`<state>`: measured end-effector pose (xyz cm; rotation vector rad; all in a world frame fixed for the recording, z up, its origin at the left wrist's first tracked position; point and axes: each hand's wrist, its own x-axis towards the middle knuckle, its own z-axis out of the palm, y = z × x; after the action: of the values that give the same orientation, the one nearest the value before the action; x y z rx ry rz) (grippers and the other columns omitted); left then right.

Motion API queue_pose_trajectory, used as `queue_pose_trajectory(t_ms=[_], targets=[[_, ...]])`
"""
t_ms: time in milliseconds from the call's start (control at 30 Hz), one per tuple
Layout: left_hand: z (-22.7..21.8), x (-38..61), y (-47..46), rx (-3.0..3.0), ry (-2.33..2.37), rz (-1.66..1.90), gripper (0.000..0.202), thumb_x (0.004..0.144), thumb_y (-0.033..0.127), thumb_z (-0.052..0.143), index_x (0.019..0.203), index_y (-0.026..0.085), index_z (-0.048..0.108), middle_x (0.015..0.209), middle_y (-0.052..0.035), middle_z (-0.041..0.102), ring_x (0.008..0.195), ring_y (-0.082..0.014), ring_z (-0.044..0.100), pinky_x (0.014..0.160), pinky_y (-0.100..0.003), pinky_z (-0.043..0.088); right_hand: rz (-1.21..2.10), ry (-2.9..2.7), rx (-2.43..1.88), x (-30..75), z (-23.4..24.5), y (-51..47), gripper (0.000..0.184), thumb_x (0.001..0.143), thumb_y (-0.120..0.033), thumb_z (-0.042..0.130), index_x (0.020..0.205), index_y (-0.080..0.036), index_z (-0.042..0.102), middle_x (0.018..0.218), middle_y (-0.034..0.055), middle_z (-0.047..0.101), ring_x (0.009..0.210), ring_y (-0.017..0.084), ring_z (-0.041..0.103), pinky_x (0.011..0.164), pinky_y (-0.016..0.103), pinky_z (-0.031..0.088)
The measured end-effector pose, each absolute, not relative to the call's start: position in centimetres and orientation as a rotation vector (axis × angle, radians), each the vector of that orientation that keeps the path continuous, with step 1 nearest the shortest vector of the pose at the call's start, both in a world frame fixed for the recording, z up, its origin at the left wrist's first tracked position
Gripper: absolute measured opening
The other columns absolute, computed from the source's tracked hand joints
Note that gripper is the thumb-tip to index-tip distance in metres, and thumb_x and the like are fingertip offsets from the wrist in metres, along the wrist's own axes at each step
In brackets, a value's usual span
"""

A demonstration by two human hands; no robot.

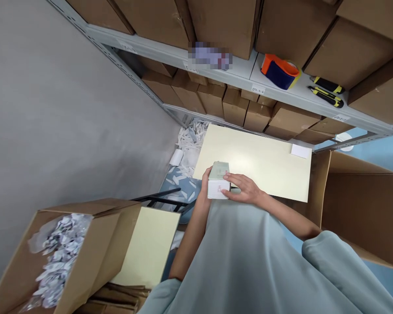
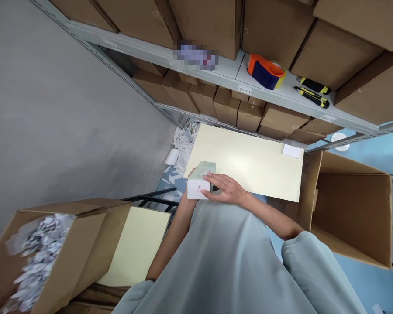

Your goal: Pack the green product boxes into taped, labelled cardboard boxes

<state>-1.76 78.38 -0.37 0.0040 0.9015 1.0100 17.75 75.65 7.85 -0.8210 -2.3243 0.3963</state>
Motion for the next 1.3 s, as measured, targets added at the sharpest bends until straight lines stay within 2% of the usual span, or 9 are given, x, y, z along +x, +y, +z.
queue_pose_trajectory(t_ms=[100, 233, 400, 567, 833, 967, 1067, 1200, 1300], targets=[[-1.4, -3.5, 78.3, -0.164, 1.007, 1.007, 0.027, 0.102, 0.038, 0.066, 0.107, 0.014, 0.077, 0.087, -0.0090, 0.080, 0.086, -0.0244, 0.076, 0.086, -0.035, 0.063, 0.652, -2.190, -1.031, 17.6, 6.1, 78.0, 0.033, 0.104, -0.042, 0.082, 0.134, -0.030, 0.076, 0.163, 0.0170, 0.066, 0.148, 0.031, 0.070, 0.115, 0.052, 0.068], [-2.2, -5.4, 78.3, -0.445, 1.105, 0.991, 0.026, 0.104, 0.026, 0.055, 0.120, 0.014, 0.072, 0.090, -0.0106, 0.078, 0.085, -0.0220, 0.077, 0.085, -0.032, 0.066, 0.944, -1.824, -1.331, 16.1, 2.9, 84.4, 0.042, 0.105, -0.052, 0.074, 0.137, -0.026, 0.072, 0.173, 0.0216, 0.053, 0.140, 0.030, 0.072, 0.113, 0.051, 0.066], [-3.3, -6.7, 81.3, -0.554, 1.116, 1.016, 0.028, 0.107, 0.023, 0.054, 0.130, 0.013, 0.067, 0.099, -0.0121, 0.076, 0.094, -0.0216, 0.078, 0.093, -0.033, 0.069, 1.232, -1.658, -1.554, 13.3, -2.7, 94.2, 0.043, 0.098, -0.049, 0.071, 0.133, -0.024, 0.070, 0.154, 0.0143, 0.068, 0.116, 0.024, 0.076, 0.107, 0.042, 0.066], [-5.2, -8.0, 85.7, -0.516, 1.141, 1.006, 0.018, 0.108, 0.022, 0.054, 0.120, 0.014, 0.066, 0.099, -0.0113, 0.074, 0.098, -0.0202, 0.078, 0.098, -0.033, 0.069, 1.370, -1.647, -1.721, 10.8, -6.5, 101.0, 0.038, 0.096, -0.041, 0.071, 0.131, -0.025, 0.067, 0.131, 0.0064, 0.077, 0.105, 0.023, 0.076, 0.108, 0.042, 0.064], [-8.6, -8.4, 90.4, -0.421, 1.149, 0.945, 0.009, 0.110, 0.022, 0.056, 0.109, 0.022, 0.064, 0.104, -0.0100, 0.072, 0.114, -0.0208, 0.076, 0.109, -0.034, 0.065, 1.326, -1.557, -2.027, 8.9, -9.9, 106.1, 0.038, 0.092, -0.025, 0.067, 0.130, -0.022, 0.067, 0.123, 0.0076, 0.082, 0.109, 0.025, 0.076, 0.113, 0.044, 0.061], [-8.9, -7.8, 91.1, -0.404, 1.169, 0.912, 0.005, 0.108, 0.021, 0.062, 0.105, 0.023, 0.065, 0.111, -0.0122, 0.073, 0.121, -0.0221, 0.075, 0.114, -0.035, 0.063, 1.293, -1.552, -2.093, 8.5, -9.8, 106.7, 0.045, 0.091, -0.023, 0.064, 0.135, -0.016, 0.068, 0.135, 0.0153, 0.080, 0.119, 0.030, 0.077, 0.120, 0.051, 0.058], [-8.0, -7.7, 90.3, -0.391, 1.191, 0.903, 0.005, 0.106, 0.027, 0.069, 0.107, 0.023, 0.066, 0.125, -0.0151, 0.074, 0.134, -0.0272, 0.072, 0.123, -0.042, 0.057, 1.241, -1.568, -2.099, 8.2, -8.3, 106.3, 0.059, 0.086, -0.023, 0.069, 0.144, -0.013, 0.066, 0.152, 0.0213, 0.073, 0.141, 0.034, 0.070, 0.131, 0.054, 0.049], [-5.7, -8.6, 87.1, -0.378, 1.189, 0.953, 0.018, 0.094, 0.025, 0.080, 0.109, 0.023, 0.070, 0.145, -0.0210, 0.072, 0.153, -0.0344, 0.063, 0.135, -0.052, 0.044, 1.102, -1.602, -1.966, 8.5, -5.3, 103.1, 0.074, 0.089, -0.043, 0.076, 0.153, -0.010, 0.062, 0.167, 0.0262, 0.060, 0.164, 0.039, 0.051, 0.140, 0.059, 0.035], [-4.4, -9.6, 83.7, -0.369, 1.177, 1.045, 0.027, 0.087, 0.026, 0.083, 0.112, 0.023, 0.074, 0.151, -0.0233, 0.071, 0.162, -0.0384, 0.055, 0.140, -0.059, 0.033, 1.050, -1.616, -1.772, 9.2, -3.3, 98.5, 0.087, 0.089, -0.069, 0.075, 0.154, -0.013, 0.063, 0.165, 0.0257, 0.063, 0.161, 0.043, 0.054, 0.138, 0.066, 0.038]])
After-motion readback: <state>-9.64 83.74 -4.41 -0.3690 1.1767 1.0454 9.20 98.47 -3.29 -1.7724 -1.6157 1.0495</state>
